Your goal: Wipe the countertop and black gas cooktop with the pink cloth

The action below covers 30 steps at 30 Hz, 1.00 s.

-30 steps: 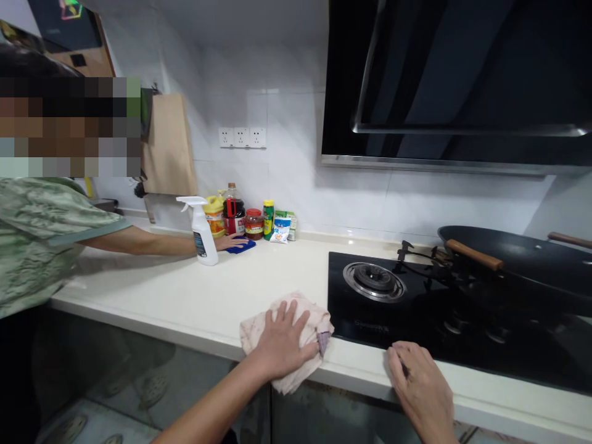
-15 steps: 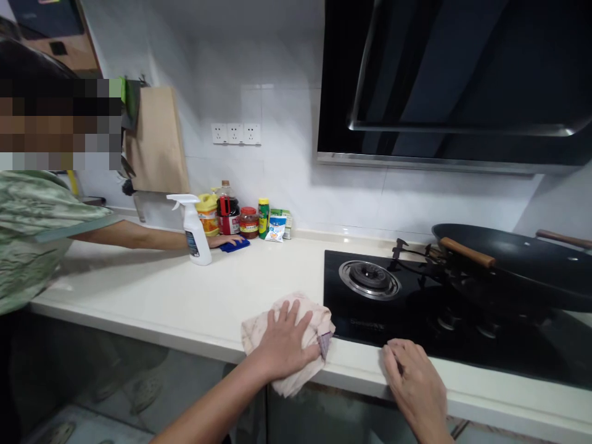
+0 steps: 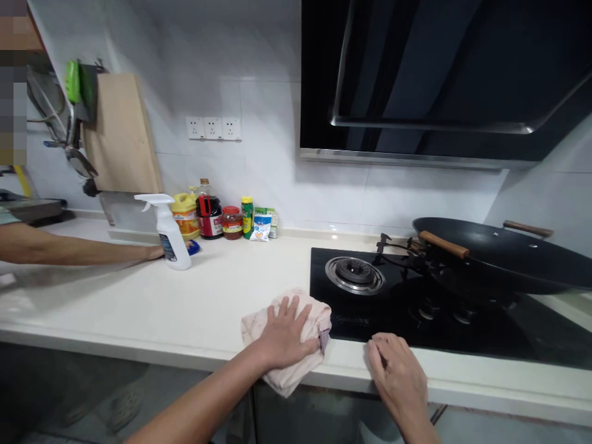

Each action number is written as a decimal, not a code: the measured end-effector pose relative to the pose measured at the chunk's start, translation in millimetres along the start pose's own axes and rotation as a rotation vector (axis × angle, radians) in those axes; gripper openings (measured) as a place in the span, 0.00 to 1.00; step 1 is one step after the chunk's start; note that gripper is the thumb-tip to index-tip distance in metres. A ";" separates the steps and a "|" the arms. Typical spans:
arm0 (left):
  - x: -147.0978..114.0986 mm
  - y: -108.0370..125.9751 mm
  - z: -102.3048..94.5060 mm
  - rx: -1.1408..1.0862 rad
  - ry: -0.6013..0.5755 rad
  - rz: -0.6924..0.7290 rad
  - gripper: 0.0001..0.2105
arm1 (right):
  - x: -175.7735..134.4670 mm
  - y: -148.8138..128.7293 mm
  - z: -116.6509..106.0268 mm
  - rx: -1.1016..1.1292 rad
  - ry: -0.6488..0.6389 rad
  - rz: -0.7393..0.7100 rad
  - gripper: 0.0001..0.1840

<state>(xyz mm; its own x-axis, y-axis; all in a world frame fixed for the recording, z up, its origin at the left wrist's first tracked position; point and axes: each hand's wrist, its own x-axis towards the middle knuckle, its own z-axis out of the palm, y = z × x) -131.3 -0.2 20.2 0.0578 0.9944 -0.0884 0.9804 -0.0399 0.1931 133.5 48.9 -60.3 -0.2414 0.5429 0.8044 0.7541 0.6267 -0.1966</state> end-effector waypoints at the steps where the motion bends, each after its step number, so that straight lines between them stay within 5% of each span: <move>1: 1.7 0.9 -0.6 0.000 -0.002 0.002 0.44 | 0.0 0.0 0.1 -0.004 0.006 0.001 0.14; 15: 11.0 1.5 3.6 -0.033 0.024 0.013 0.47 | -2.2 1.6 0.1 0.017 -0.025 0.019 0.14; 21: 10.3 0.5 6.9 -0.091 0.028 0.019 0.49 | 24.6 -3.9 -8.7 0.147 -0.023 -0.042 0.18; 25: 5.8 2.2 5.3 -0.160 0.039 0.022 0.50 | 40.5 -8.8 12.8 0.067 -0.052 -0.090 0.20; 30: 1.0 1.5 3.9 -0.221 0.025 0.048 0.48 | 23.3 1.2 39.9 0.081 -0.218 -0.147 0.19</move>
<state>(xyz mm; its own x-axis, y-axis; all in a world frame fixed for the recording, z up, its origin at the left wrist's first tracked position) -129.0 0.3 16.6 0.0965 0.9941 -0.0501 0.9114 -0.0680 0.4059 104.4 84.6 -64.2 -0.4769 0.5447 0.6899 0.6520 0.7456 -0.1380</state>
